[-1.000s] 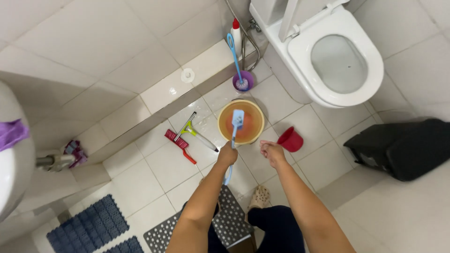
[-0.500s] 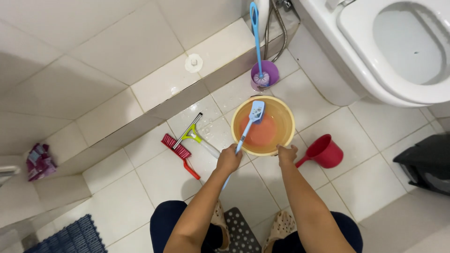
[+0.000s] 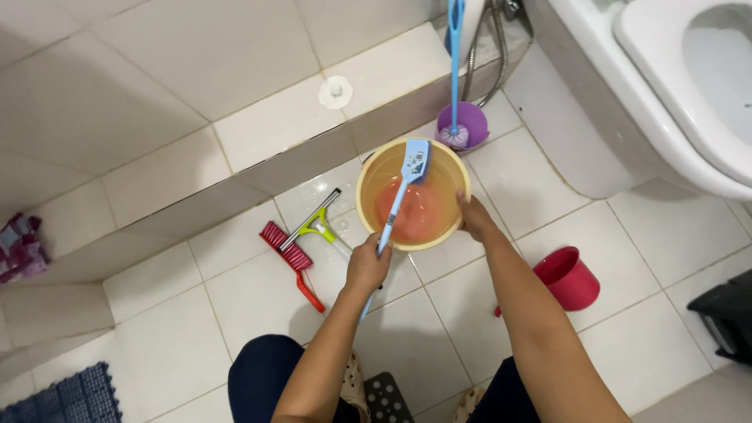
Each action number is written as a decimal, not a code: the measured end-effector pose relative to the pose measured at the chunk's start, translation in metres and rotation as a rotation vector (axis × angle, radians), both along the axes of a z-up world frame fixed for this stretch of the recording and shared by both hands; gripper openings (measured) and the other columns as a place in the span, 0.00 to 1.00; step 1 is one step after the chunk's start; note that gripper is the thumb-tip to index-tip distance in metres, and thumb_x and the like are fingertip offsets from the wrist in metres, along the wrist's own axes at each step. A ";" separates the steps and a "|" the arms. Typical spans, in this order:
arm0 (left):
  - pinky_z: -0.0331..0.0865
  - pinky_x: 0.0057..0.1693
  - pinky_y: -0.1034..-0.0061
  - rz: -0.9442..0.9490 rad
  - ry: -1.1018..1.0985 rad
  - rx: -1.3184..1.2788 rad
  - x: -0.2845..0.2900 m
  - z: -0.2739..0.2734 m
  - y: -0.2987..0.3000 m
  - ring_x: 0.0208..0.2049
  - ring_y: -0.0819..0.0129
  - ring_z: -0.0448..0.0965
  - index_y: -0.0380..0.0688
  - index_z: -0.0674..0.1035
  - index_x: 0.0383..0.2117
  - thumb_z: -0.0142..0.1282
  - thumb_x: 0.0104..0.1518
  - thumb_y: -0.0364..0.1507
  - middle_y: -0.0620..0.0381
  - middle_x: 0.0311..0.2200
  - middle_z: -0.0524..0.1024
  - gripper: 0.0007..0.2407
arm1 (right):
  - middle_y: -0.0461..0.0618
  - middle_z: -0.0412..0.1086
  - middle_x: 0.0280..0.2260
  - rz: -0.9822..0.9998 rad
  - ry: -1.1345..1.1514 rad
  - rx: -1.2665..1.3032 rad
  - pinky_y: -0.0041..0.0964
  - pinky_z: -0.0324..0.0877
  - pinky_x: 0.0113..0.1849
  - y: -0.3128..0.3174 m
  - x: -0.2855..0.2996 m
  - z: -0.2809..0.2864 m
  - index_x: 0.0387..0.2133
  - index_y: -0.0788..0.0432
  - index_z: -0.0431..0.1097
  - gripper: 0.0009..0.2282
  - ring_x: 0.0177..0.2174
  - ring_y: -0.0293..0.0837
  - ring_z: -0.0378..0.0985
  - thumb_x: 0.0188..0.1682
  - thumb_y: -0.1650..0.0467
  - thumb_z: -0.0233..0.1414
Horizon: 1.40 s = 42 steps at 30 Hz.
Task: Cleaning a toilet bowl with a brush and soapy water, followed by washing tools in a sink.
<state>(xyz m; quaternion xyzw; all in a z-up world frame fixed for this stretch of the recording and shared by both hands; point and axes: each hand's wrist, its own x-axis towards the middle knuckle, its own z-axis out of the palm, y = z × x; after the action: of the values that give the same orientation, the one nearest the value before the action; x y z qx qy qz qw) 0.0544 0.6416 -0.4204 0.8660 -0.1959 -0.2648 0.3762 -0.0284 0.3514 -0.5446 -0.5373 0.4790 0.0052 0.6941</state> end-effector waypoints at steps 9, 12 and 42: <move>0.74 0.44 0.53 0.079 0.002 0.010 0.015 0.034 0.024 0.34 0.40 0.81 0.45 0.77 0.54 0.54 0.56 0.30 0.36 0.31 0.80 0.18 | 0.89 0.54 0.58 0.056 0.125 -1.329 0.67 0.57 0.56 0.063 0.043 -0.115 0.62 0.81 0.49 0.34 0.58 0.82 0.57 0.56 0.59 0.50; 0.76 0.44 0.55 0.028 0.153 0.028 0.022 0.083 0.034 0.33 0.42 0.83 0.45 0.76 0.54 0.53 0.54 0.30 0.37 0.29 0.81 0.19 | 0.83 0.60 0.54 0.241 0.203 -1.135 0.62 0.61 0.54 0.105 0.044 -0.080 0.58 0.76 0.59 0.27 0.56 0.78 0.61 0.57 0.60 0.50; 0.74 0.39 0.59 0.030 0.195 -0.127 0.041 0.458 0.126 0.30 0.47 0.82 0.43 0.69 0.61 0.61 0.54 0.29 0.40 0.29 0.81 0.26 | 0.51 0.74 0.39 -0.196 -0.204 0.231 0.39 0.75 0.38 0.240 0.088 0.450 0.43 0.60 0.63 0.10 0.36 0.44 0.78 0.51 0.77 0.54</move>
<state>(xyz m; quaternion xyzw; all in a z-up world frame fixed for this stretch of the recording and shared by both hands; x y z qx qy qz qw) 0.0950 0.7674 0.0372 0.8136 -0.1618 -0.3291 0.4513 0.0592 0.5911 -0.0942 -0.4026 0.4523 -0.0623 0.7934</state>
